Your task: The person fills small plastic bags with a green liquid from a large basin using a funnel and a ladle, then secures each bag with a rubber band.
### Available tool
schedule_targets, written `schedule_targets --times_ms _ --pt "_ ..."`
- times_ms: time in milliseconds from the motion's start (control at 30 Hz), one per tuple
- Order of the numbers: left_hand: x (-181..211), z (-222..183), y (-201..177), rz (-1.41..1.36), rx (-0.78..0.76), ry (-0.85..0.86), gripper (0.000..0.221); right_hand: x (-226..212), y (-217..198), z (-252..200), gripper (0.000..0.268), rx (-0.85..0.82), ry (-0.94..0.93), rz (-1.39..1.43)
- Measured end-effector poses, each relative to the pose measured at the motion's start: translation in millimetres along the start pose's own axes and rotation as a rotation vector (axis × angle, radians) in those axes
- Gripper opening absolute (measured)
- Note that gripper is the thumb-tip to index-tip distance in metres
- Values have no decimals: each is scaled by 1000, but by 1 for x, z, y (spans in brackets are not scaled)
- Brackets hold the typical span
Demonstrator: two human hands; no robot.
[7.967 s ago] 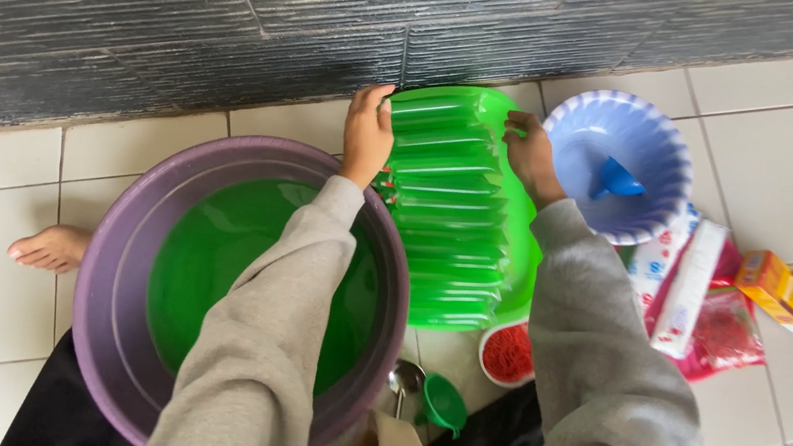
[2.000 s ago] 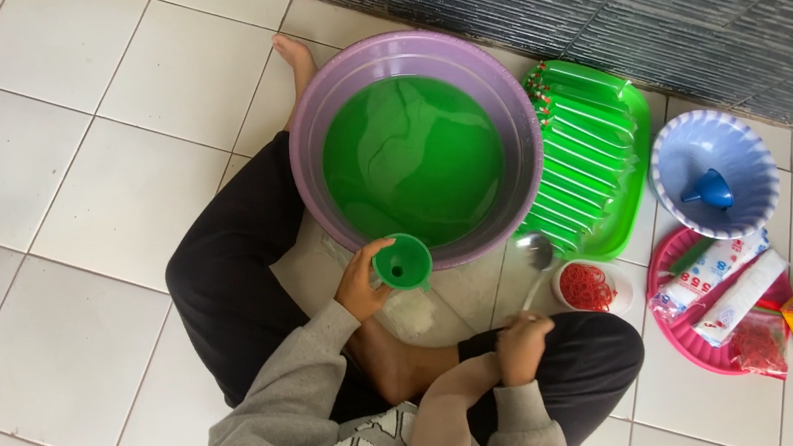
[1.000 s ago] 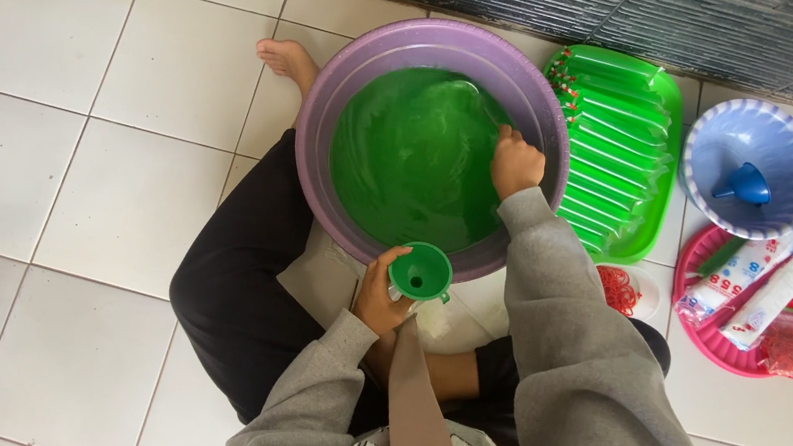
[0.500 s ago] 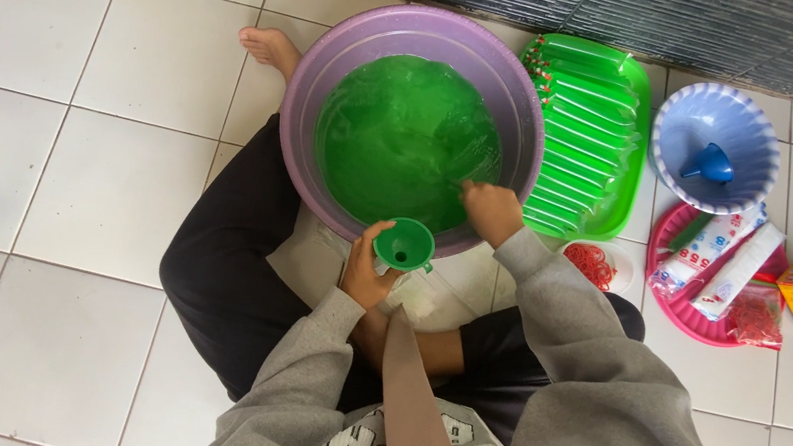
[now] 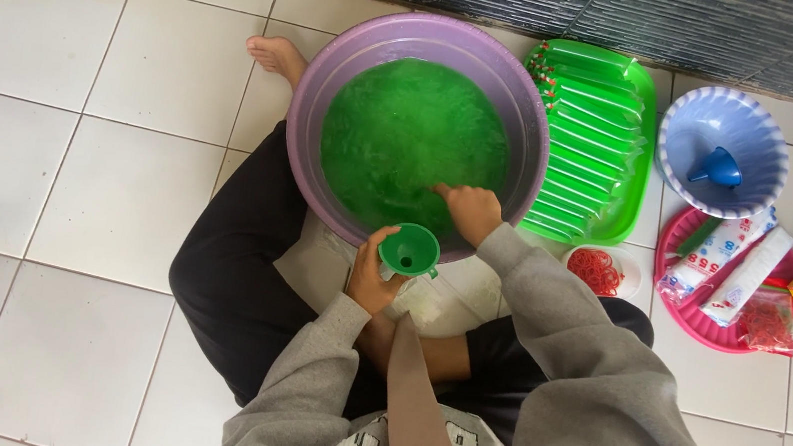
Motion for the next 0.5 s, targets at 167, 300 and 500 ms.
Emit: schedule_targets --times_ms 167,300,500 --pt "2 2 0 -21 -17 -10 72 21 43 48 38 70 97 -44" --pt "7 -1 2 11 -6 -71 68 34 51 85 47 53 215 -81" --pt "9 -1 2 85 4 -65 69 37 104 128 37 124 295 -51"
Point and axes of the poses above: each hand's wrist, its own z-axis towards the middle knuckle, its own y-axis out of the palm, x = y × z, the point moved 8 cm from there along z, towards the middle knuckle
